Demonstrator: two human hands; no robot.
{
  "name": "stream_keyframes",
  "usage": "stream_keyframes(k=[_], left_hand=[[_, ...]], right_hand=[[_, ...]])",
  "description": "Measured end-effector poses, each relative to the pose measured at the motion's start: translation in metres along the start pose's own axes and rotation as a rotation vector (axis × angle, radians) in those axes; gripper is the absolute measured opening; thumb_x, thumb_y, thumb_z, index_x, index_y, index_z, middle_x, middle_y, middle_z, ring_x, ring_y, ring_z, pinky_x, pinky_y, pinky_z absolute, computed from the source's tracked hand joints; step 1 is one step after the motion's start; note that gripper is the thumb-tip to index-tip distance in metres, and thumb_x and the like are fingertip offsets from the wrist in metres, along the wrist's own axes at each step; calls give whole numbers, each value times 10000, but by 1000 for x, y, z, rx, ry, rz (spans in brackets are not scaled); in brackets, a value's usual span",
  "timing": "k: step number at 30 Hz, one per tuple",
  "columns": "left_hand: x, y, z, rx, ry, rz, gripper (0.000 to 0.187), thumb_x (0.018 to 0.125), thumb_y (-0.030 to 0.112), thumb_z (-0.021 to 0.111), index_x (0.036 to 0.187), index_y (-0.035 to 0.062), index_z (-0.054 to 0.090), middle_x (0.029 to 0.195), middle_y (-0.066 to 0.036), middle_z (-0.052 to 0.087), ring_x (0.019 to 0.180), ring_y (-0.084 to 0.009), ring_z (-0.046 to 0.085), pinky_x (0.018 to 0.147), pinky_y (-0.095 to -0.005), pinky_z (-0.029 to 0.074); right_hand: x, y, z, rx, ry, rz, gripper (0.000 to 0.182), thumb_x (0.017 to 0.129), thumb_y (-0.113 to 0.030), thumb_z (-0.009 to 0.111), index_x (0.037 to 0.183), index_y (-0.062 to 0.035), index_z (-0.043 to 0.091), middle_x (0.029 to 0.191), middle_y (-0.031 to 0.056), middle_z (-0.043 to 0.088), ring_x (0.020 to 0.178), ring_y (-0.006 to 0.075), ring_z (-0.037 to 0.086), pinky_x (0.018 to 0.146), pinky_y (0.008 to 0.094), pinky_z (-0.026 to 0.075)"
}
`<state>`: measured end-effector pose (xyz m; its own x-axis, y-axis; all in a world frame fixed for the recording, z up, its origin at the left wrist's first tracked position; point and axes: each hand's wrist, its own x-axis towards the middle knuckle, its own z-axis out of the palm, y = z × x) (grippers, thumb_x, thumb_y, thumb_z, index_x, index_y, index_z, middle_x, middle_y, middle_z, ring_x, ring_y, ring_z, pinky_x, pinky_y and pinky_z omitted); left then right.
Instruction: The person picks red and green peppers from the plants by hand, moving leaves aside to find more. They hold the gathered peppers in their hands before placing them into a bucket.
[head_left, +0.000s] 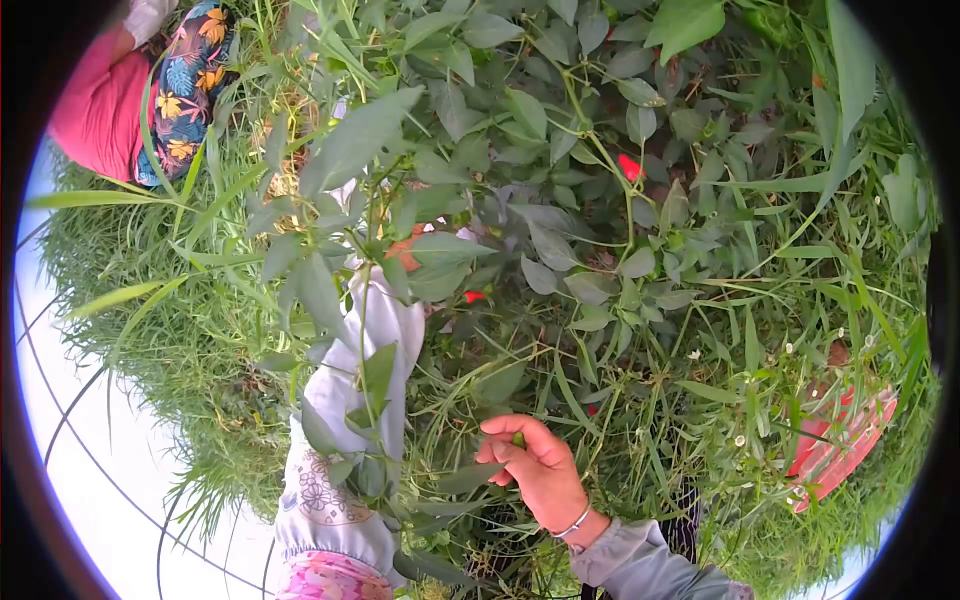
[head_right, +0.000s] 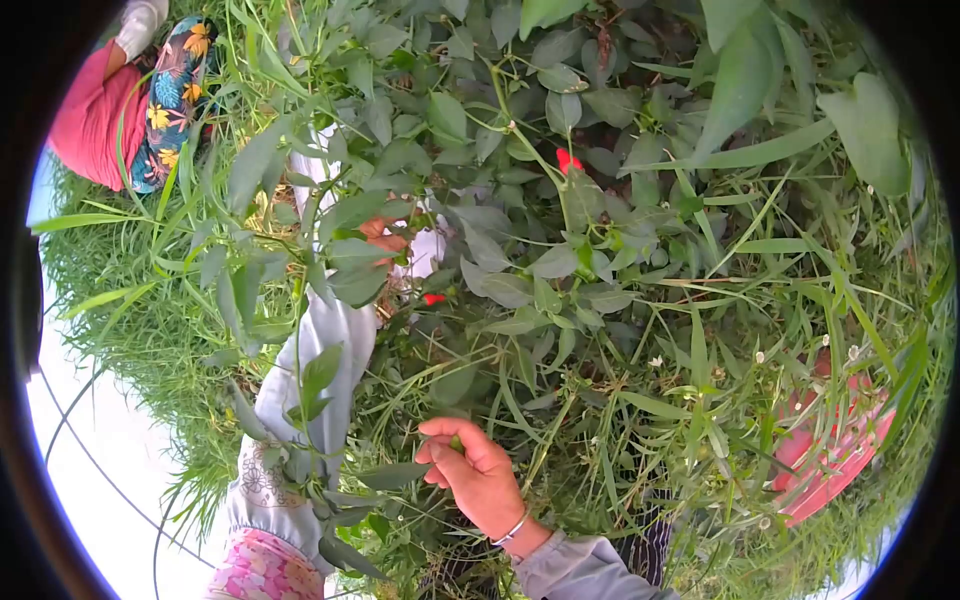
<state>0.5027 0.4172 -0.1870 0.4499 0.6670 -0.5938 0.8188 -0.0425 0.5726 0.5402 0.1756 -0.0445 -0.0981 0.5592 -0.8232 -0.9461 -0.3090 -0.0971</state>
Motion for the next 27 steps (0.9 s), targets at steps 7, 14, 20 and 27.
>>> stream_keyframes(k=[7, 14, 20, 27], left_hand=[[6, -7, -11, 114, -25, 124, 262, 812, 92, 573, 1063, 27, 537, 967, -91, 611, 882, -199, 592, 745, -355, 483], [-24, -37, -43, 177, -205, 240, 239, 816, 91, 565, 1045, 25, 544, 963, -91, 606, 878, -189, 584, 746, -358, 474], [-31, -16, -47, -346, -100, -89, 170, 776, 5, 606, 943, 12, 574, 787, -36, 601, 657, -106, 563, 526, -267, 459], [-113, 20, -54, -553, -214, -182, 250, 788, 41, 587, 1035, 2, 589, 863, -64, 631, 679, -115, 589, 587, -251, 470]], right_hand=[[1, -6, 4, 1, 18, -26, 220, 910, -62, 476, 1125, -72, 524, 858, 8, 581, 726, 54, 545, 607, 183, 441], [-1, -5, -1, 30, -25, -72, 233, 898, -66, 481, 1126, -60, 531, 897, 36, 597, 716, 78, 532, 620, 215, 436], [1, -6, 1, 50, -20, -44, 219, 907, -85, 486, 1122, -72, 526, 861, 23, 606, 663, 55, 525, 595, 190, 425], [0, -15, -3, 89, 112, -258, 208, 896, -69, 500, 1099, -51, 540, 948, 36, 607, 741, 78, 550, 622, 207, 432]])
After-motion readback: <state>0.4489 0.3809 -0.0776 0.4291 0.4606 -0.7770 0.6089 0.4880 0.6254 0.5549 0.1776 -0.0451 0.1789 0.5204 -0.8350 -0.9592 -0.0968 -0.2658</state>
